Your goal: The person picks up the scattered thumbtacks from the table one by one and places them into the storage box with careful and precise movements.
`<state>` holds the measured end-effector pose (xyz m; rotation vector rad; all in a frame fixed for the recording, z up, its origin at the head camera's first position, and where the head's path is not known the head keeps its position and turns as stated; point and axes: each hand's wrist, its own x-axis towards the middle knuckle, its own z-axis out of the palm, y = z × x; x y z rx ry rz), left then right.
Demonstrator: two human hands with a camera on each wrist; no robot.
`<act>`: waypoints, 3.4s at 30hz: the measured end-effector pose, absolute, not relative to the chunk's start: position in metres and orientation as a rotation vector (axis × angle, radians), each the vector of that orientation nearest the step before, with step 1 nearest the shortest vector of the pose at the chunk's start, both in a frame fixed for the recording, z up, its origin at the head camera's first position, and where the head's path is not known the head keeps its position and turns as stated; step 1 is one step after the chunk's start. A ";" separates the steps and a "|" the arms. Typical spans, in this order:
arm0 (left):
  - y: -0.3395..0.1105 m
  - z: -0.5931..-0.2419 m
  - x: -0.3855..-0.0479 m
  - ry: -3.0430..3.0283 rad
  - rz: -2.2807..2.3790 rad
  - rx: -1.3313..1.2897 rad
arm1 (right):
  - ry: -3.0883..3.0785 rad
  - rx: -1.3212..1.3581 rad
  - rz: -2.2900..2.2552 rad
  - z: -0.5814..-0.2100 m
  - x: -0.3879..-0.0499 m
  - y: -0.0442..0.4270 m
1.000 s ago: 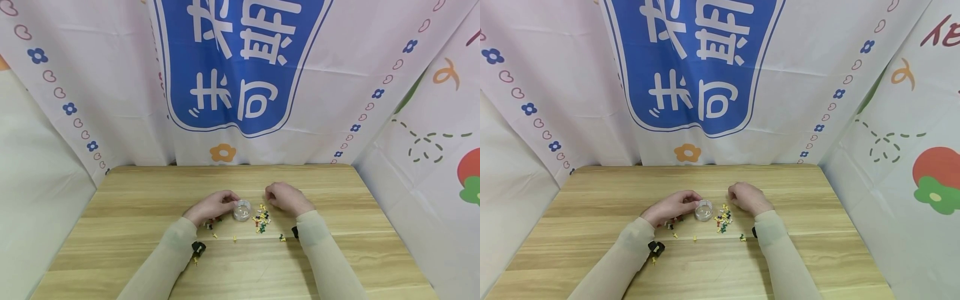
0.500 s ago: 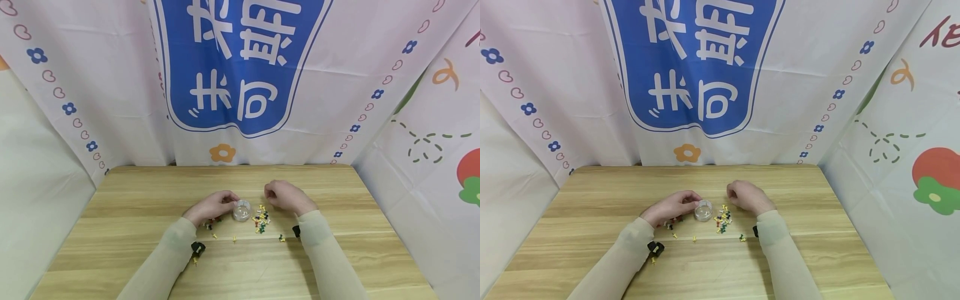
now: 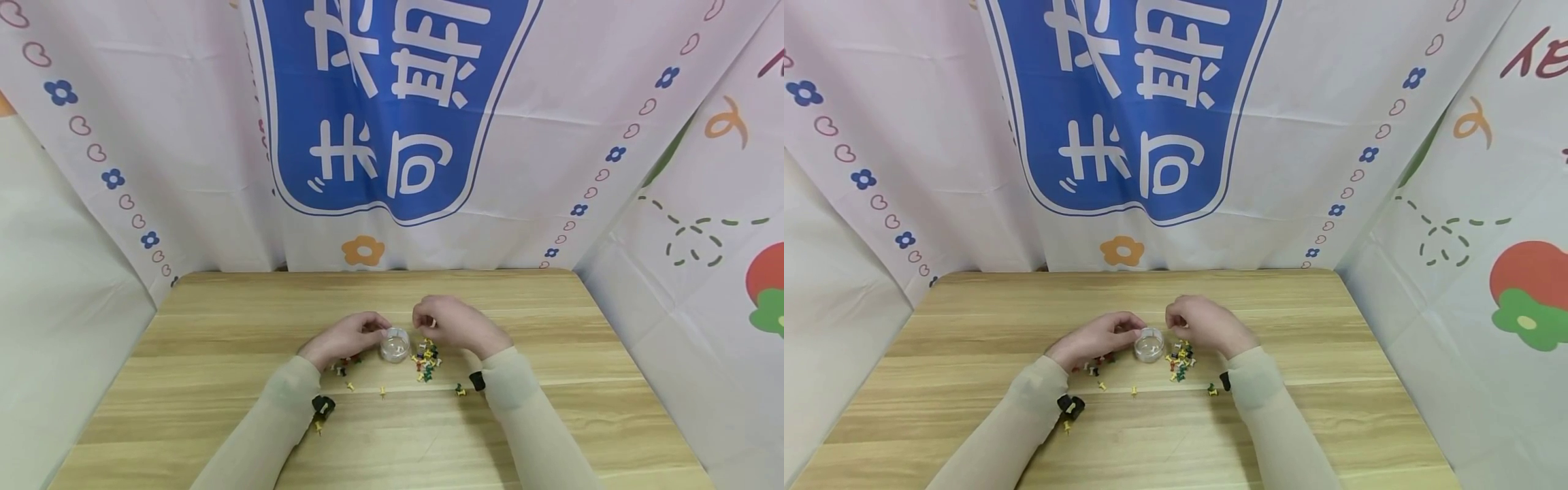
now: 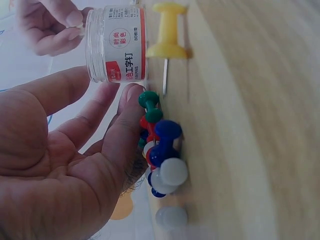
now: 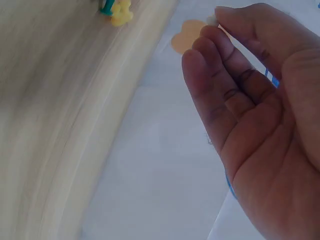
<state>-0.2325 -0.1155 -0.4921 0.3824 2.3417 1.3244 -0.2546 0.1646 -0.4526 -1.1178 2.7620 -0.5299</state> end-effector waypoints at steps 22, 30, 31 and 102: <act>-0.117 -0.492 -0.233 2.343 1.315 0.395 | 2.630 -1.226 -0.586 -0.455 -0.245 0.147; -0.116 -0.492 -0.232 2.335 1.332 0.385 | 2.679 -1.135 -0.597 -0.452 -0.251 0.160; -0.116 -0.492 -0.232 2.337 1.332 0.379 | 2.685 -1.119 -0.599 -0.452 -0.252 0.162; -0.116 -0.491 -0.232 2.336 1.327 0.382 | 2.727 -0.870 -0.479 -0.462 -0.261 0.176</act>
